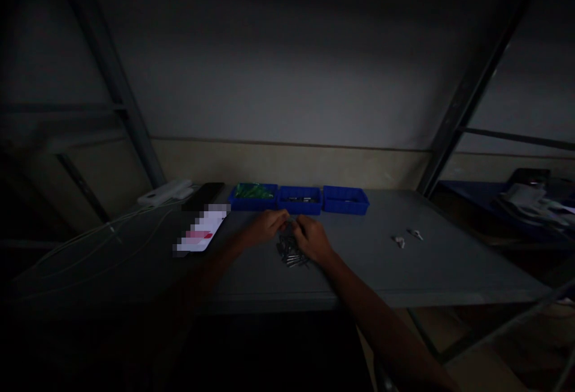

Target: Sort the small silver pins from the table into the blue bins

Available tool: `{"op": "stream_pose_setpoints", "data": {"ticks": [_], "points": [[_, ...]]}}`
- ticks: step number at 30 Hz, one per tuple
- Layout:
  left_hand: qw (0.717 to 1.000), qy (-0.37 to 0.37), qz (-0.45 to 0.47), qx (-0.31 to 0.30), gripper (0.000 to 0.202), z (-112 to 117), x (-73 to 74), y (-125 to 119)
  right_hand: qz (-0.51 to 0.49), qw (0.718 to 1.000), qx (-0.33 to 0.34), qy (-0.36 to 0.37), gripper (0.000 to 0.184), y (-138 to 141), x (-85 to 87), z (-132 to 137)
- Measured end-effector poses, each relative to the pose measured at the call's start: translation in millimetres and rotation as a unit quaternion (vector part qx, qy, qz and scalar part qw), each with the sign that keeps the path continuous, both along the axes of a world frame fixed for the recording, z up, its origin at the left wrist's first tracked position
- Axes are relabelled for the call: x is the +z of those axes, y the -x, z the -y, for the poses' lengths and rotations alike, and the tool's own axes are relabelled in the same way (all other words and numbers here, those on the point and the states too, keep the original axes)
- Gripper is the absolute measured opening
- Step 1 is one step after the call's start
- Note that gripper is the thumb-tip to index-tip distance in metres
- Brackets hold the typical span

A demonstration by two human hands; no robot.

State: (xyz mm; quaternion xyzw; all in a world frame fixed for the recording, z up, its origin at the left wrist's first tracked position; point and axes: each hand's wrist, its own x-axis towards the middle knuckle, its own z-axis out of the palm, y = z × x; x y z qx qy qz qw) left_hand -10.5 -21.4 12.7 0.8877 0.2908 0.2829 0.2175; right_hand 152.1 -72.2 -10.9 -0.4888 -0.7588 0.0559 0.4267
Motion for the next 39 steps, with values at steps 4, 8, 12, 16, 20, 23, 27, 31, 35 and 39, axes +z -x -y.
{"op": "stream_pose_setpoints", "data": {"ticks": [4,8,12,16,20,23,27,31,35,39], "points": [[1.000,0.004,-0.003,0.005,0.026,1.1,-0.3,-0.8,-0.008,1.000,0.001,0.004,0.026,0.1,-0.3,0.3],[1.000,-0.003,-0.004,0.016,0.025,4.6,2.3,-1.7,-0.028,1.000,0.008,0.008,0.026,0.8,0.5,0.4],[1.000,-0.001,-0.002,0.018,0.023,5.5,3.0,-2.8,-0.040,0.999,0.006,0.015,0.027,1.1,1.6,0.6],[1.000,0.000,-0.001,0.021,0.024,3.5,2.0,-2.7,-0.048,0.999,0.008,0.017,0.028,1.6,3.2,1.0],[1.000,0.014,0.011,0.006,0.031,4.9,5.9,-0.9,-0.058,0.998,0.007,0.016,0.027,2.5,3.8,1.2],[1.000,0.006,0.015,0.006,0.029,8.6,10.6,-0.6,-0.067,0.997,0.014,0.021,0.027,2.6,4.0,1.8],[1.000,-0.010,0.015,0.017,0.028,10.6,12.4,-1.7,-0.066,0.996,0.043,0.035,0.027,2.0,5.1,4.3],[1.000,-0.005,0.009,0.019,0.029,9.3,11.9,-1.0,-0.049,0.996,0.059,0.050,0.025,1.2,5.3,5.5],[1.000,0.023,-0.003,-0.004,0.029,8.9,12.4,0.2,-0.029,0.996,0.070,0.040,0.026,-0.4,3.6,4.2],[0.999,0.046,-0.001,-0.007,0.030,8.2,11.5,-0.2,-0.016,0.996,0.082,0.020,0.028,-1.2,2.4,3.8]]}}
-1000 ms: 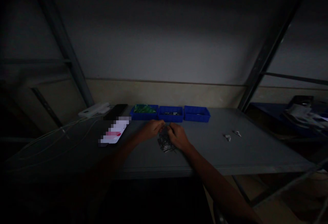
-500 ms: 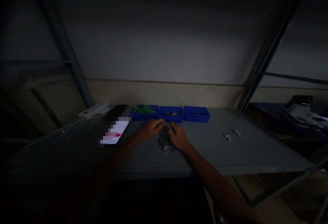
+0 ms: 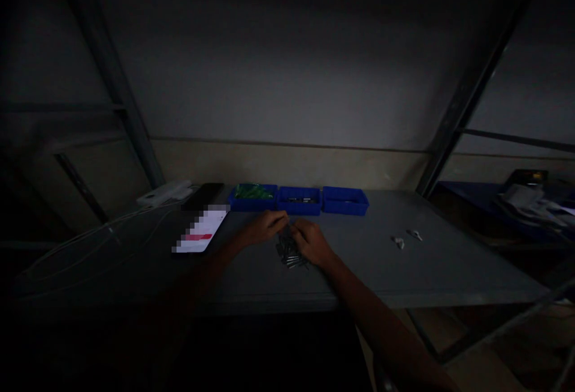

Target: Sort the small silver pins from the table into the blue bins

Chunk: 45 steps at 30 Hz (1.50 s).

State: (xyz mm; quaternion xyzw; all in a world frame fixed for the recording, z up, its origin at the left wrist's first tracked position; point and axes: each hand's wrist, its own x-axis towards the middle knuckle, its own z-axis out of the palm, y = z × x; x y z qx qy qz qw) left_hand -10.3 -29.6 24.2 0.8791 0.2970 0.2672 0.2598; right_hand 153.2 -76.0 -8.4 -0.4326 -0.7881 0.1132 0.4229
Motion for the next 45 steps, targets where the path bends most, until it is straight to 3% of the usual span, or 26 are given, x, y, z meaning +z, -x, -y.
{"op": "stream_pose_setpoints", "data": {"ticks": [14,18,35,45], "points": [[0.999,0.000,0.037,0.013,0.033,-2.1,5.2,3.0,-0.030,1.000,-0.002,0.002,0.029,2.3,3.0,2.3],[0.999,-0.012,0.034,0.029,0.032,-3.0,2.9,1.7,-0.023,0.999,-0.025,0.006,0.019,3.0,1.6,1.4],[0.998,-0.067,-0.001,-0.007,0.027,-3.4,-0.6,2.7,0.017,0.997,-0.073,-0.009,0.029,2.4,0.2,-0.6],[0.998,-0.047,-0.037,-0.024,0.028,-4.4,0.8,3.8,0.039,0.995,-0.091,-0.017,0.029,1.4,-3.9,-3.2]]}}
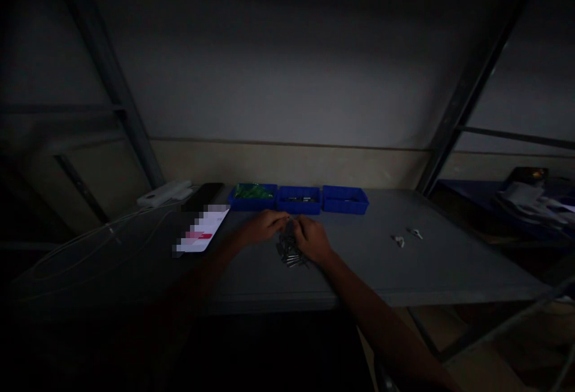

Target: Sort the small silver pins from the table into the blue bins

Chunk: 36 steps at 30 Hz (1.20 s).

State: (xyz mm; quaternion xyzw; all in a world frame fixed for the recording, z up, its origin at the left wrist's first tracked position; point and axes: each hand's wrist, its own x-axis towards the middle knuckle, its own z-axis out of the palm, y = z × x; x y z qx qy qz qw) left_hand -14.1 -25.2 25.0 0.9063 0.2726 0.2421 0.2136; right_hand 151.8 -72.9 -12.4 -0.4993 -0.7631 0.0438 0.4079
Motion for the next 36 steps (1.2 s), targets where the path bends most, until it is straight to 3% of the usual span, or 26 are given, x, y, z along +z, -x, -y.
{"op": "stream_pose_setpoints", "data": {"ticks": [12,19,29,36], "points": [[0.999,-0.036,-0.016,0.009,0.037,-0.3,-2.0,1.0,0.056,0.998,-0.015,-0.006,0.028,0.5,-0.9,-1.3],[0.998,-0.055,-0.014,0.018,0.032,-1.4,-3.3,0.9,0.052,0.998,-0.026,-0.015,0.026,0.6,-1.2,-2.4],[0.999,-0.022,0.023,0.006,0.026,-2.2,-1.9,1.1,0.028,0.999,-0.018,-0.003,0.027,-0.4,-5.1,-5.1],[0.997,-0.076,0.005,0.022,0.025,-6.6,-7.8,-0.8,0.049,0.998,-0.031,-0.001,0.028,-0.4,-5.1,-5.4]]}}
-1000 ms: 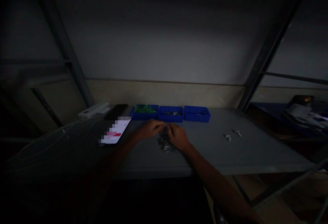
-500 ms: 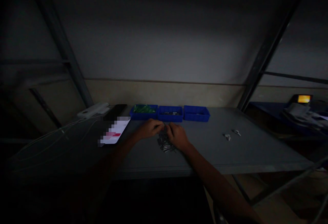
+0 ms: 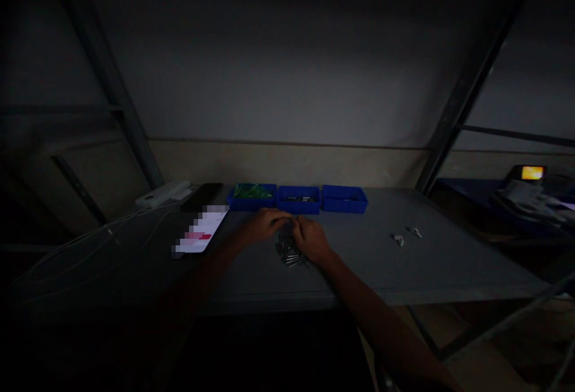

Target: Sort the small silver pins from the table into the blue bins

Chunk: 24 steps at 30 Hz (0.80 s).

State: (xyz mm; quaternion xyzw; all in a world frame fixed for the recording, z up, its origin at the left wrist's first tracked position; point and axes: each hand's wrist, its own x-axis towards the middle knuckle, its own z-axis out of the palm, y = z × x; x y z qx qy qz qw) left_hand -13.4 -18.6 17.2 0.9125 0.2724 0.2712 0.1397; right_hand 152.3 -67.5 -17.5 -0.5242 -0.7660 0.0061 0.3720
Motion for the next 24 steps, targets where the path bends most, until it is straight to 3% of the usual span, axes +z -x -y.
{"op": "stream_pose_setpoints", "data": {"ticks": [4,13,24], "points": [[0.997,-0.067,-0.033,0.004,0.024,2.4,3.6,0.3,-0.005,1.000,0.006,-0.001,0.029,-0.2,-1.2,-0.7],[0.988,-0.130,-0.080,0.016,0.025,7.0,5.7,0.3,-0.001,1.000,-0.007,-0.010,0.029,1.0,-1.1,-0.6],[0.999,-0.051,-0.013,-0.001,0.024,9.5,5.1,-0.4,-0.084,0.996,0.031,-0.004,0.033,2.0,1.1,0.4]]}}
